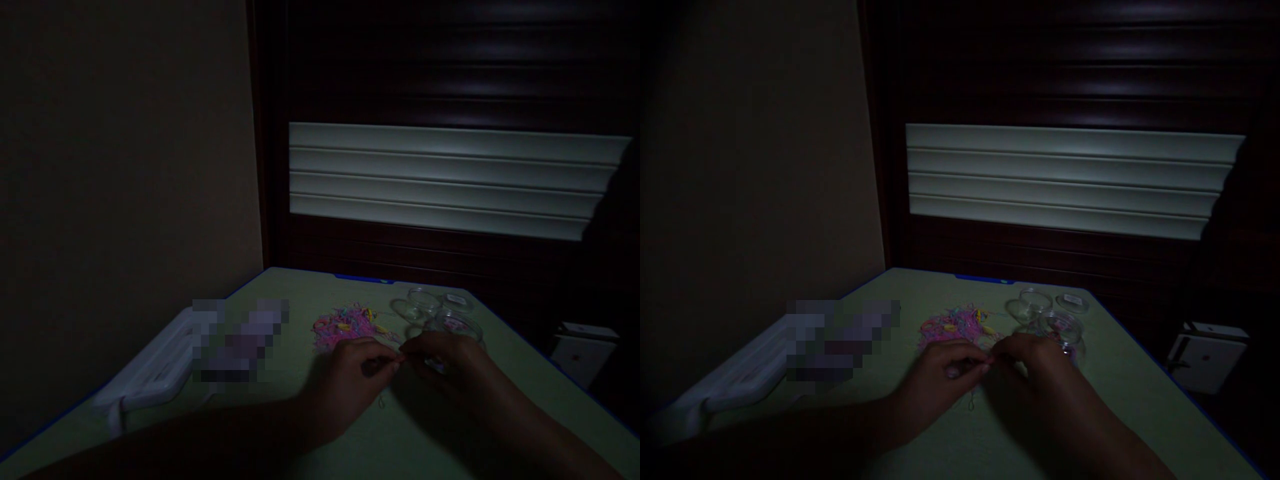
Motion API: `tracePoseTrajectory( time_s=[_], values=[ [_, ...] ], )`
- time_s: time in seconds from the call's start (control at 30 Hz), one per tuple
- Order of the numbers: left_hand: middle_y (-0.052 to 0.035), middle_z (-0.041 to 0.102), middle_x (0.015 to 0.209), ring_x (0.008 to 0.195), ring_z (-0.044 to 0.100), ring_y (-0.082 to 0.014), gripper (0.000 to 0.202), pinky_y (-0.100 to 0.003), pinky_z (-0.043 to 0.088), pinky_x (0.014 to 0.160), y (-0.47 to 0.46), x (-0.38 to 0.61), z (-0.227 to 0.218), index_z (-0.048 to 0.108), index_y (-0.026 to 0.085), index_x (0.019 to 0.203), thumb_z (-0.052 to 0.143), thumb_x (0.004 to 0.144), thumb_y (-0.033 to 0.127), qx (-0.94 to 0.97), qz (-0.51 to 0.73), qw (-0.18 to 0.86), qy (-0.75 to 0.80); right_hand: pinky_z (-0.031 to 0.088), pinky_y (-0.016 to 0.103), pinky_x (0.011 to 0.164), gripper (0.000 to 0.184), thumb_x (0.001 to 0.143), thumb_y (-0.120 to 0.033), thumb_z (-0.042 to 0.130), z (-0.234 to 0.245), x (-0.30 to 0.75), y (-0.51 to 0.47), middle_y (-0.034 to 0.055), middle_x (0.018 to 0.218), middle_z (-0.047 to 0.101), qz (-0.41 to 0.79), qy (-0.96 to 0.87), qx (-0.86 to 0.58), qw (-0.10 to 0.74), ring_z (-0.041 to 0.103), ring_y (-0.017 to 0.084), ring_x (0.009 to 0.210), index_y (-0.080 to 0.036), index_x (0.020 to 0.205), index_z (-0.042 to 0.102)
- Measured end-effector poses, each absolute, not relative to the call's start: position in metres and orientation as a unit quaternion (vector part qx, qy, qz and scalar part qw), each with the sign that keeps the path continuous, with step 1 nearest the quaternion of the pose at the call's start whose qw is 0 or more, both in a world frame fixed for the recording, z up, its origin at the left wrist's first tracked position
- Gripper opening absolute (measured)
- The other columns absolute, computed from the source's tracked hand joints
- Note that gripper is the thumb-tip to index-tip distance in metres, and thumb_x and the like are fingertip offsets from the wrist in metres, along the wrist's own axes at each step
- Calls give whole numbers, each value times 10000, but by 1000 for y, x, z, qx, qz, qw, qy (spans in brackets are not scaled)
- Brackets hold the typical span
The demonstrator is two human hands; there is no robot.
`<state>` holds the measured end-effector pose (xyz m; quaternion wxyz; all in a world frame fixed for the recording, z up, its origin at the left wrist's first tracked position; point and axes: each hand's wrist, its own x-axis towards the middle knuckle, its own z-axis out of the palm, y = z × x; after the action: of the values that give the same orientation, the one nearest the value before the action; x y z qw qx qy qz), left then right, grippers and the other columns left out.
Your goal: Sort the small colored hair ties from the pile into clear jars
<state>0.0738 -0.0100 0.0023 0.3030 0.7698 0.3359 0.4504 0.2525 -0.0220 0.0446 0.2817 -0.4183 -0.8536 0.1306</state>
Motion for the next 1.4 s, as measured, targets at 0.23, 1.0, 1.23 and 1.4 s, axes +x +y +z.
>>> tracePoseTrajectory(
  time_s=[0.23, 1.0, 1.23, 1.4],
  values=[
    [-11, 686, 839, 756, 613, -136, 148, -216, 463, 674, -9, 74, 2, 684, 200, 878, 575, 784, 163, 761, 458, 308, 342, 450, 258, 649, 186, 773, -142, 490, 45, 251, -23, 40, 807, 660, 80, -854, -427, 285, 602, 156, 714, -202, 835, 654],
    [6, 661, 744, 681, 587, -116, 114, -187, 439, 621, -6, 72, -2, 673, 184, 797, 560, 789, 176, 773, 437, 282, 362, 384, 352, 651, 265, 713, -13, 452, 59, 285, -23, 112, 814, 642, -339, -718, -597, 118, 576, 242, 730, -163, 833, 633],
    [4, 659, 738, 666, 578, -113, 118, -192, 433, 613, -6, 72, 0, 672, 181, 803, 555, 789, 173, 776, 436, 277, 361, 392, 351, 647, 306, 711, -27, 462, 63, 281, -28, 118, 853, 653, -335, -718, -595, 134, 581, 256, 757, -160, 937, 621],
    [3, 659, 758, 686, 584, -110, 113, -189, 432, 627, -6, 73, -1, 666, 177, 812, 557, 785, 161, 779, 438, 276, 352, 422, 319, 688, 244, 795, -132, 438, 57, 272, -25, 107, 913, 645, -199, -775, -550, 240, 591, 231, 821, -177, 955, 618]
  ],
)
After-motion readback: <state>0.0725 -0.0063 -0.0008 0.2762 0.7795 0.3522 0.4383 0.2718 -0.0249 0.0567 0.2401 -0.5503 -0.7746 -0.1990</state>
